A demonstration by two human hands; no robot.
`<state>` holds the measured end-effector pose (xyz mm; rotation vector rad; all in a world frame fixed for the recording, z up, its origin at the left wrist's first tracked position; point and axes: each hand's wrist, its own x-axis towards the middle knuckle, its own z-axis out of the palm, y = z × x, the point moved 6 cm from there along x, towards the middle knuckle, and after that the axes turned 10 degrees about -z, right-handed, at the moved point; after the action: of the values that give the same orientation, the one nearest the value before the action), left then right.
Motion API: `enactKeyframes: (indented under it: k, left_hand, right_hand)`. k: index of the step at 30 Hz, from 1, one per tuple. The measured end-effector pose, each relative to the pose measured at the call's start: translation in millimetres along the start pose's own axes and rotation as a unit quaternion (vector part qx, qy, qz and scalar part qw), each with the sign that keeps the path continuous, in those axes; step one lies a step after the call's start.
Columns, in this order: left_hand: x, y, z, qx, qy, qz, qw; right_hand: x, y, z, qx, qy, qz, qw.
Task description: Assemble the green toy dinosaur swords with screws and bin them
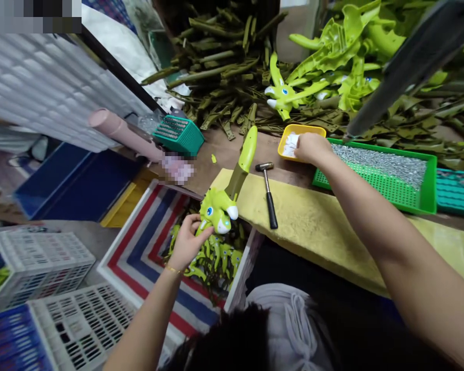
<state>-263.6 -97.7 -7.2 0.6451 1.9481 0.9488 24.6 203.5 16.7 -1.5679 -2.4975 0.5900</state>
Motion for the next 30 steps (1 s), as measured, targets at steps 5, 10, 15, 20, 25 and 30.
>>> enactKeyframes:
  k: [5,10,15,20,25,30]
  left_hand:
    - [-7,8,9.4,-0.035,-0.029,-0.031,0.998]
    - [-13,19,23.8,-0.111,-0.064,-0.047,0.991]
    - [-13,31,45.5,-0.181,-0.112,-0.042,0.976]
    - [-12,42,62.4,-0.222,-0.128,-0.051,0.965]
    - [-23,56,73.2,-0.269,-0.118,-0.016,0.956]
    - [-35,64,85.6,-0.296,-0.074,0.043,0.951]
  right_hand:
    - [-6,3,-5,0.015,0.049,0.019,0.999]
    - [-19,-6,-12,0.105,0.183,-0.046,0.976]
    - [-29,9,-19,0.152,0.242,0.009,0.958]
    - [-47,0,-19,0.326,0.262,-0.009,0.908]
    - [-104,-83,8,0.648,0.132,-0.074,0.747]
    - [-141,-137,28,0.806,0.075,-0.021,0.587]
